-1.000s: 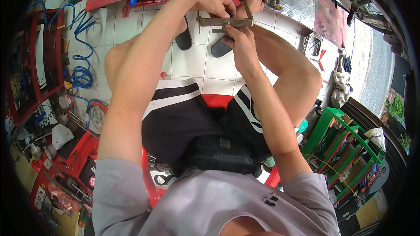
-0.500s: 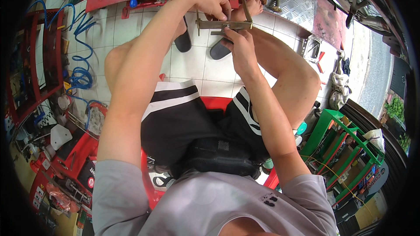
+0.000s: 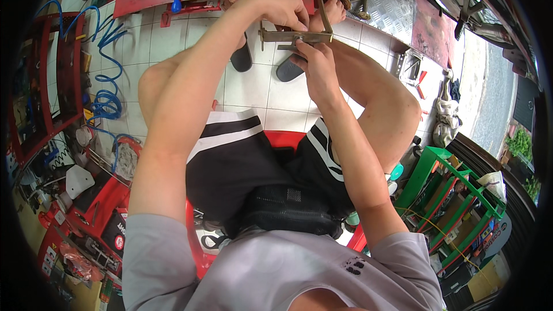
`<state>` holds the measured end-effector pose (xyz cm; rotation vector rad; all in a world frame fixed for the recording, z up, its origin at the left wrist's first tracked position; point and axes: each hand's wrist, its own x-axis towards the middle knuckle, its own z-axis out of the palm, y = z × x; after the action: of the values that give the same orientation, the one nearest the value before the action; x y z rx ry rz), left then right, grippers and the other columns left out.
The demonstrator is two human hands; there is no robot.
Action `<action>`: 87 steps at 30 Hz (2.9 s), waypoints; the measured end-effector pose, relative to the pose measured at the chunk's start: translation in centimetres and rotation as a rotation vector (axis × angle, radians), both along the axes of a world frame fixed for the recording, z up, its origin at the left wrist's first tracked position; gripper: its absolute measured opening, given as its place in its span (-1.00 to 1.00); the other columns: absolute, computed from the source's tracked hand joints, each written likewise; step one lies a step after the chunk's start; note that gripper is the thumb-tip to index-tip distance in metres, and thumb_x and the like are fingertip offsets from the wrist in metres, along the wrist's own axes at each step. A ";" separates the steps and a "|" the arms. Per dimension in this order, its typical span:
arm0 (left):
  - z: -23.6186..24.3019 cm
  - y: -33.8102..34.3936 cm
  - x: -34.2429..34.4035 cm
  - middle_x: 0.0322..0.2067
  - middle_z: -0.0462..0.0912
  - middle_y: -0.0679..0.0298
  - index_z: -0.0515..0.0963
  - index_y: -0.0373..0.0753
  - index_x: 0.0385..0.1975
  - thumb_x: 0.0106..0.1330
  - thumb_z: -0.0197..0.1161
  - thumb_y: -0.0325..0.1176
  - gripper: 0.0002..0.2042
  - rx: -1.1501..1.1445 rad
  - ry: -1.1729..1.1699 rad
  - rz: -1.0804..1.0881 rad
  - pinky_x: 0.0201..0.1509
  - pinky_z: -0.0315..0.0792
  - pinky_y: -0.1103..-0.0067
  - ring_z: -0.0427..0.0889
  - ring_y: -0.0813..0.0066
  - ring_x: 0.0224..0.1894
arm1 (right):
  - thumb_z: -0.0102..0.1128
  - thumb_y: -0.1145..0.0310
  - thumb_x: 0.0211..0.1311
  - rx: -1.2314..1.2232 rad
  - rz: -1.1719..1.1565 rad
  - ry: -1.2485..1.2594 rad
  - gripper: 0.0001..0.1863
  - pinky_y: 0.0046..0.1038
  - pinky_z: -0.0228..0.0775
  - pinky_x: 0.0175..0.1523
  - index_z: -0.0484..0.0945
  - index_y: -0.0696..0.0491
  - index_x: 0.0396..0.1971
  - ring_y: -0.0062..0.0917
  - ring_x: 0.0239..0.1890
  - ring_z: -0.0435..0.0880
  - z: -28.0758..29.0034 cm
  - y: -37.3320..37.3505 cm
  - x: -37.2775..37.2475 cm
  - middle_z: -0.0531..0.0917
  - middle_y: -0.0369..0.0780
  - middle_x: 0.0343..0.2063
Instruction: The person sits on a red chair in a workshop and works on a small mechanical component held in their hands. They use a wrench to tighten or loosen parts of the component, occasionally placing it on a red workbench to adjust it further.
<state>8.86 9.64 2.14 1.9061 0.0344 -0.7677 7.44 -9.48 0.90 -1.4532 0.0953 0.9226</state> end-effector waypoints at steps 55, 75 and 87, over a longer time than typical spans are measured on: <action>1.9 -4.2 0.0 -0.42 0.69 0.24 0.56 -0.32 -0.29 0.06 0.31 -0.51 -0.80 -0.269 -0.574 0.358 -0.12 0.52 0.58 0.67 0.52 -0.32 | 0.03 0.34 0.38 -0.068 0.048 -0.301 -0.70 -0.58 0.48 -0.24 0.56 0.32 -0.20 -0.56 -0.39 0.66 5.6 -2.2 5.8 0.68 -0.17 -0.44; 1.5 -3.7 -2.0 -0.44 0.66 0.15 0.61 -0.32 -0.32 -0.08 0.46 -0.33 -0.68 0.290 -0.589 0.113 -0.23 0.50 0.40 0.66 0.22 -0.35 | 0.27 0.44 0.18 -0.422 0.663 -0.570 -0.79 -0.54 0.54 -0.27 0.62 0.29 -0.28 -0.59 -0.42 0.66 6.8 -3.6 15.5 0.70 -0.18 -0.45; 5.4 -2.4 -0.9 -0.27 0.69 0.17 0.64 -0.22 -0.31 -0.04 0.36 -0.42 -0.76 0.535 -0.177 -0.144 -0.16 0.57 0.37 0.69 0.21 -0.21 | 0.29 0.31 0.22 -0.727 0.503 -0.179 -0.80 -0.54 0.53 -0.36 0.64 0.13 -0.29 -0.61 -0.48 0.63 -10.7 -3.3 27.9 0.68 -0.25 -0.46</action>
<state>7.92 7.25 7.54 2.5023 -0.0091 -0.7297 35.39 -12.81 -9.80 -2.2951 -0.0844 1.2255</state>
